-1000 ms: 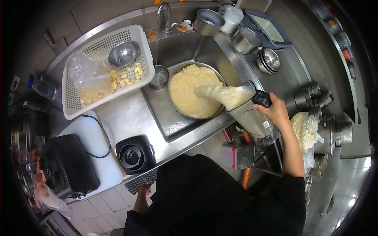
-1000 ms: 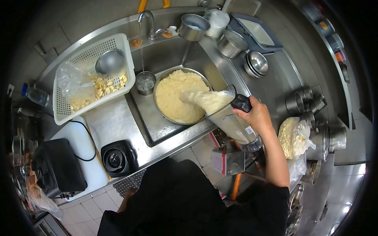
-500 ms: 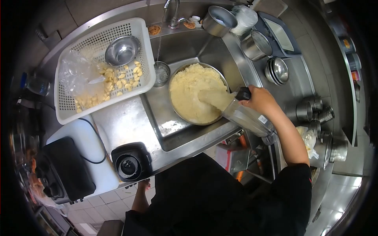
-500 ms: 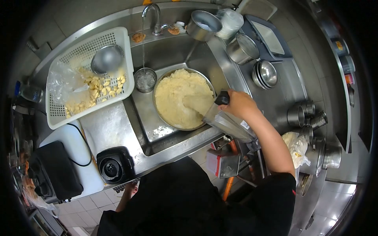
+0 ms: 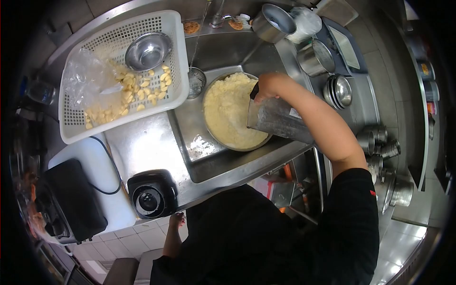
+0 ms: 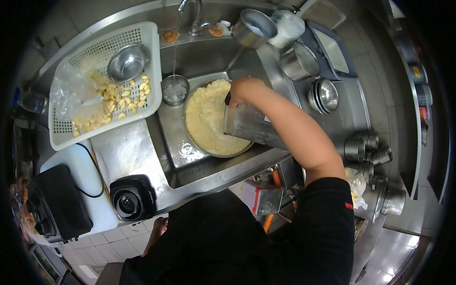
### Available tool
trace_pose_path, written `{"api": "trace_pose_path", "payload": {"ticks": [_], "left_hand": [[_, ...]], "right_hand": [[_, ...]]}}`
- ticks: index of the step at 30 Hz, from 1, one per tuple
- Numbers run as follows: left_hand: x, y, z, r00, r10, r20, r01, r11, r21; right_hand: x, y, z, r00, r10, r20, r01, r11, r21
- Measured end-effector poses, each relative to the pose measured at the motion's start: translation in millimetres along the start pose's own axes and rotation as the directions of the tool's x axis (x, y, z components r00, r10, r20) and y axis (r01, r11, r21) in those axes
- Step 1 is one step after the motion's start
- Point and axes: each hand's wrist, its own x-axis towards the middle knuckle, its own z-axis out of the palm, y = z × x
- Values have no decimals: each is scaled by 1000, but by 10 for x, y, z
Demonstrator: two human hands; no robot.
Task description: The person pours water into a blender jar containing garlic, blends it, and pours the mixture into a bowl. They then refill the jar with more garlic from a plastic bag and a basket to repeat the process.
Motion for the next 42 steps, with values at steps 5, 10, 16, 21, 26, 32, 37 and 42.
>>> {"api": "trace_pose_path", "payload": {"ticks": [5, 10, 16, 21, 26, 32, 37, 42], "left_hand": [[16, 22, -52, 1000, -17, -17, 18, 999, 51], [95, -37, -147, 998, 28, -59, -24, 997, 80], [-128, -165, 55, 992, 50, -117, -47, 998, 33], [-541, -359, 251, 952, 224, -208, -180, 961, 210], [-715, -601, 303, 931, 131, -340, -182, 975, -124], [-772, -899, 389, 908, 146, -393, -243, 947, -209], [-1293, -978, 452, 871, 189, -453, -222, 975, -20], [-1525, -1329, 227, 859, 140, -492, -269, 942, -201]], "right_hand": [[-361, 269, -167, 986, -57, -157, 71, 994, 87], [-1118, 981, 44, 853, -4, -522, 206, 921, 331], [-2111, 1417, 492, 758, 244, -605, 280, 716, 640], [-2336, 1494, 1017, 535, 207, -819, 711, 414, 568], [-2220, 939, 1183, 387, 131, -913, 921, -14, 389], [-1907, -355, 1125, 184, 49, -982, 971, -162, 174], [-1553, -1502, 1052, 91, 69, -994, 990, -118, 82], [-1423, -2152, 1002, 120, 121, -985, 976, -199, 94]]}}
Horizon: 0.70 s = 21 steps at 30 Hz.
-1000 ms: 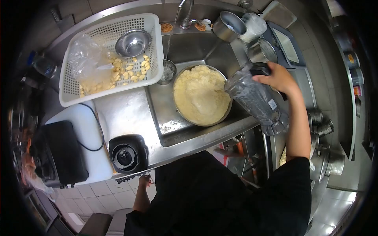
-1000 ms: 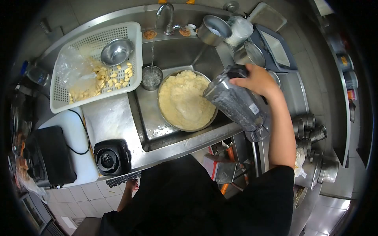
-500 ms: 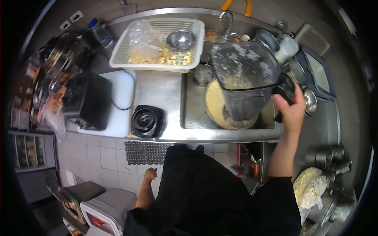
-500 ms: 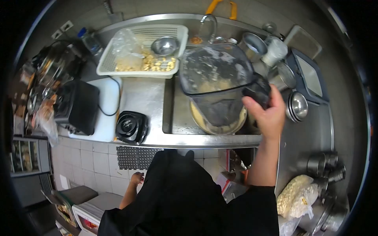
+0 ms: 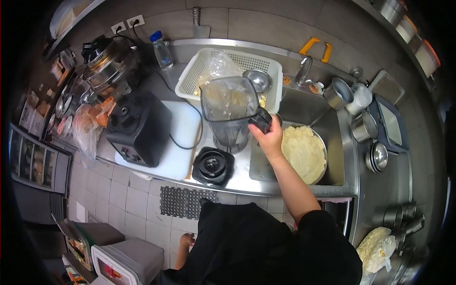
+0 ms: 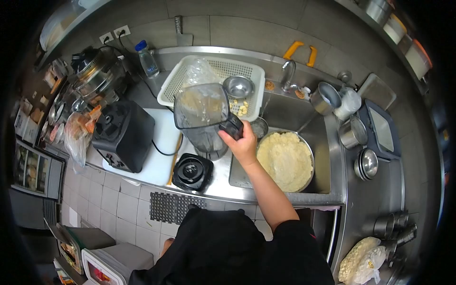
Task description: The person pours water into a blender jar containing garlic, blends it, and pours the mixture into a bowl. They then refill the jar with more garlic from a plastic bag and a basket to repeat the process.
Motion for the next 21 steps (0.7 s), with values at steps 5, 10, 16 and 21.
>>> {"api": "trace_pose_path", "payload": {"ticks": [5, 10, 16, 21], "left_hand": [[160, 324, -873, 920, 88, 382, -41, 991, -130], [-960, 2797, -2143, 718, 646, 260, -460, 720, -519], [-925, 5636, -2265, 205, 954, -220, -979, 203, -32], [20, 7067, -1684, 69, 997, -40, -868, 80, 491]], "right_hand": [[-229, 114, 78, 980, 147, 136, -154, 987, 42], [243, 101, -263, 960, 112, 256, -149, 980, 129], [1344, 452, -128, 940, 270, 207, -160, 887, -433], [1697, 1621, 68, 879, 217, 424, 289, 466, -836]]}}
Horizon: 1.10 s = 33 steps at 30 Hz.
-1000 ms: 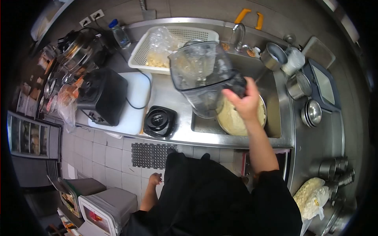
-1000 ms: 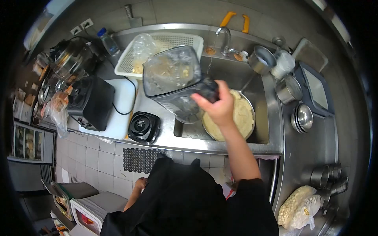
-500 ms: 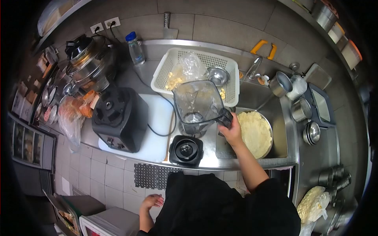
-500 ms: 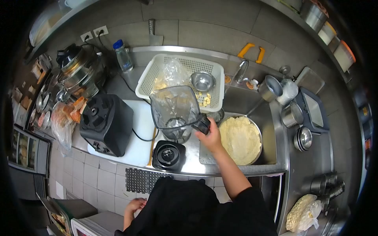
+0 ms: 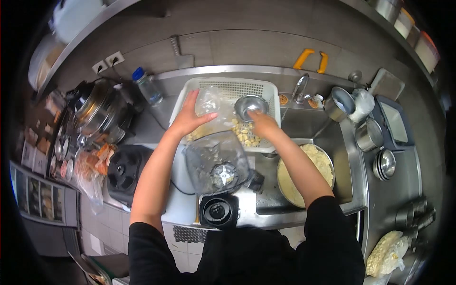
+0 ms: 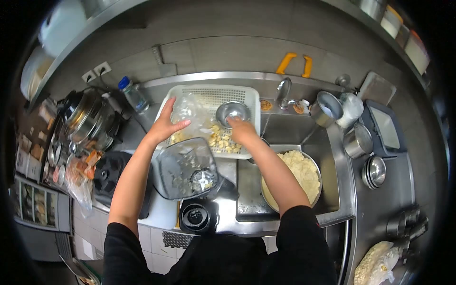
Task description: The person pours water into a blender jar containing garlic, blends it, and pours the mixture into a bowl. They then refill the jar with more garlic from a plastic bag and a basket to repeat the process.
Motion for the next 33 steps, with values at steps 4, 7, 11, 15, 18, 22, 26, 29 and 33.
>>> {"api": "trace_pose_path", "payload": {"ticks": [4, 7, 11, 15, 18, 22, 26, 29, 33], "left_hand": [[344, 19, 407, 996, 49, 73, -62, 980, 187], [458, -123, 390, 890, -242, 386, 124, 944, 305], [610, -190, 76, 893, -386, 231, 317, 905, 285], [746, -243, -167, 938, -288, 194, 296, 955, -13], [783, 30, -284, 941, -173, 292, 236, 951, -198], [626, 50, -493, 957, -171, 232, 239, 921, -306], [274, -42, -672, 932, -363, 5, 322, 819, -474], [-11, -491, -538, 847, -522, -98, 421, 773, -475], [-262, -621, -351, 823, -567, -34, 473, 717, -512]], "right_hand": [[406, 137, 37, 840, 136, 526, -26, 977, -211], [431, 194, 135, 854, 130, 503, -47, 984, -173], [418, 11, -334, 951, 112, 290, -157, 978, 137], [782, -543, -511, 987, -154, 54, 95, 811, 577], [1114, -1021, -273, 964, -216, -158, 267, 742, 615], [1765, -1120, -39, 865, -312, 393, -140, 602, 786], [1821, -1290, 14, 859, -213, 465, -383, 335, 861], [1994, -1351, -43, 863, -229, 449, -287, 510, 811], [1921, -1406, -245, 833, -202, 515, -273, 659, 700]]}}
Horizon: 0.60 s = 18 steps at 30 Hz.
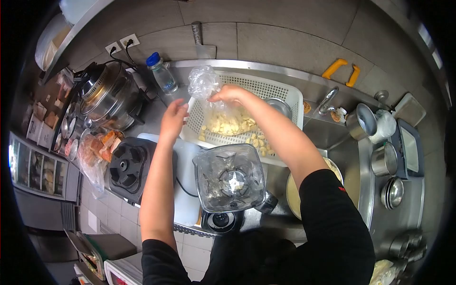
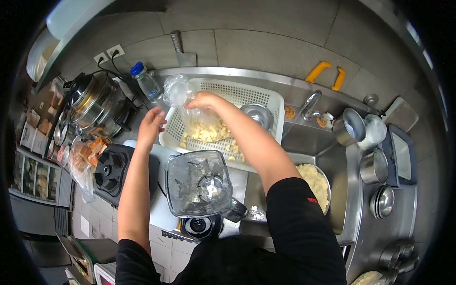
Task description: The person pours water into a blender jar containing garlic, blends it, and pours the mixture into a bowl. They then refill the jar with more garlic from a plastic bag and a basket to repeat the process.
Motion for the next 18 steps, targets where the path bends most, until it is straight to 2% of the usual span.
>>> {"api": "trace_pose_path", "payload": {"ticks": [1, 2, 4, 5, 7, 8, 9, 10, 11, 13, 15, 17, 18], "left_hand": [[-1, -52, 14, 1000, 2, -3, -2, 1000, -8], [-1, -108, 26, 1000, 4, -1, -4, 1000, -9], [2, -179, 46, 1000, 6, -11, -6, 1000, -1], [15, -198, 43, 1000, 6, -8, -6, 1000, -4], [46, -192, 50, 1000, -15, -3, 15, 1000, 26], [94, -225, 60, 1000, -15, -4, 15, 1000, 24], [168, -312, 67, 999, 51, -16, -50, 997, 57], [166, -323, 51, 993, 114, -29, -111, 990, 92], [142, -338, 36, 993, 110, -34, -106, 990, 95], [44, -145, 42, 990, 128, 59, -126, 991, -36], [-126, -16, -11, 986, 149, 69, -142, 986, -93], [-252, 36, -30, 981, 172, 84, -158, 975, -153], [-304, 41, -51, 981, 193, 17, -187, 966, -177]], "right_hand": [[-33, -15, 0, 997, 65, 36, -66, 997, 34], [-28, -58, -15, 997, 66, 36, -67, 997, 25], [14, -106, -42, 1000, -22, -7, 23, 992, 126], [21, -116, -38, 1000, -19, -9, 20, 992, 125], [-20, -251, -57, 982, -145, -119, 169, 959, 229], [-40, -317, -54, 970, -204, -134, 230, 949, 216], [-78, -406, -47, 970, -204, -130, 229, 949, 216], [-138, -526, -32, 955, -248, -163, 271, 952, 140], [-202, -648, -27, 936, -294, -192, 310, 948, 63], [-399, -919, -42, 925, -330, -188, 341, 939, 33], [-529, -1167, -35, 858, -409, -310, 408, 910, -74], [-804, -1472, -44, 849, -417, -325, 409, 908, -96], [-889, -1585, -29, 816, -485, -314, 475, 873, -112]]}}
